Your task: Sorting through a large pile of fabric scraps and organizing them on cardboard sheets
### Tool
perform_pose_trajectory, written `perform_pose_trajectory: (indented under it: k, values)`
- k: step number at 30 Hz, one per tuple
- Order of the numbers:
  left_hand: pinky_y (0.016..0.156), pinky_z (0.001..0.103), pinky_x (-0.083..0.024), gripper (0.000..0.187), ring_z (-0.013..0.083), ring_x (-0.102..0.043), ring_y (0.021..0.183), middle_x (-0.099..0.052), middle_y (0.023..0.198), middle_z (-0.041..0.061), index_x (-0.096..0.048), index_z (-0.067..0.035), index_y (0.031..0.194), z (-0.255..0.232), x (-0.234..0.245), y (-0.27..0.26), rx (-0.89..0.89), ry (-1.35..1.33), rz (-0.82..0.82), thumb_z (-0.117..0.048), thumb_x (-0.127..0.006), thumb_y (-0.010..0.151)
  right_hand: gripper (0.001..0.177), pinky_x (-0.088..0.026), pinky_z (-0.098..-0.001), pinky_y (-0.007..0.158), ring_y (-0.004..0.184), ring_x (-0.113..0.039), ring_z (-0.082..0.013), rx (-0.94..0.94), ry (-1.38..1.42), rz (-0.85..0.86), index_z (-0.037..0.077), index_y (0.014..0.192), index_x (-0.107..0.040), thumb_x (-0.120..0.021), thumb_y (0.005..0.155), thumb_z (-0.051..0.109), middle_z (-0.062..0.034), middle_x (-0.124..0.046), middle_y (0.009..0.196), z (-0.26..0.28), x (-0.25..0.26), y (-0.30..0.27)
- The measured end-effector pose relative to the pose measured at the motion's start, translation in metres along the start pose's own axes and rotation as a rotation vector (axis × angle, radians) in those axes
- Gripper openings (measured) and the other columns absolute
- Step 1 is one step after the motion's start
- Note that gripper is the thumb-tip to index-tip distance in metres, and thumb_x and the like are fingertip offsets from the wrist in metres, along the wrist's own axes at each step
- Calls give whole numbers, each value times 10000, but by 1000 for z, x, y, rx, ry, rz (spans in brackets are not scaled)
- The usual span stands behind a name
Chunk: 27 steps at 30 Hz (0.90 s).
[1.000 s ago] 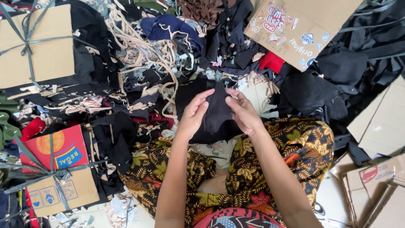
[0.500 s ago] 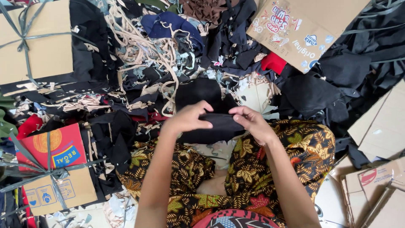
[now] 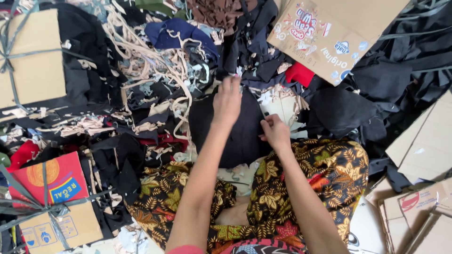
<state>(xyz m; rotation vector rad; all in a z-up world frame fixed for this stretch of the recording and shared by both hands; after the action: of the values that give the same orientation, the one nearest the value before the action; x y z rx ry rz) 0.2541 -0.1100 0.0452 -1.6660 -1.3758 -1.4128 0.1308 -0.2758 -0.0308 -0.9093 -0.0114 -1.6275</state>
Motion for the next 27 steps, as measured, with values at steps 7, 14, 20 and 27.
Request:
perform_pose_trajectory:
  k: [7,14,20,27]
  values:
    - [1200,665,-175,461,261,-310,1513,-401,1611,42,-596,-132,1377,-49,0,-80,-230,145,-144,-292,-653,949,298,-613,-500,725,913,-718,-373,181,-313,-141,113,1186,-616,-578,1052,376,-100,-597,1115,42,11,-27]
    - [1191,711,-39,663,261,-217,1546,-308,1665,37,-404,-144,1558,-31,-22,-87,-107,152,4,-495,-491,1003,299,-599,-546,760,927,-693,-370,299,-140,-360,139,1233,-648,-692,941,189,-101,-526,1118,44,65,7]
    - [1176,747,-23,640,273,-208,1548,-314,1658,43,-421,-156,1539,-31,-31,-87,-73,173,17,-513,-421,1007,358,-624,-312,788,949,-647,-197,172,692,-426,21,1302,-570,-625,965,126,-102,-533,1064,34,100,49]
    - [999,415,-473,207,203,-602,1166,-603,1252,-3,-686,-185,1140,-127,-3,0,-145,-100,-449,-173,-599,953,293,-616,-376,875,987,-667,-189,81,788,-343,16,1266,-647,-592,992,104,-138,-623,1087,23,99,50]
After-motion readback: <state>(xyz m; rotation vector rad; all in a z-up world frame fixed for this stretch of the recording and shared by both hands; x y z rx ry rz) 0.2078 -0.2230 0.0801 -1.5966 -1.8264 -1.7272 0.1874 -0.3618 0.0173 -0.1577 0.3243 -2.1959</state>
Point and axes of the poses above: each hand's wrist, its own y-axis towards the middle knuckle, its own x-axis out of the back of the hand, z = x × y, the point moved 5 cm from there along y, towards the middle knuckle
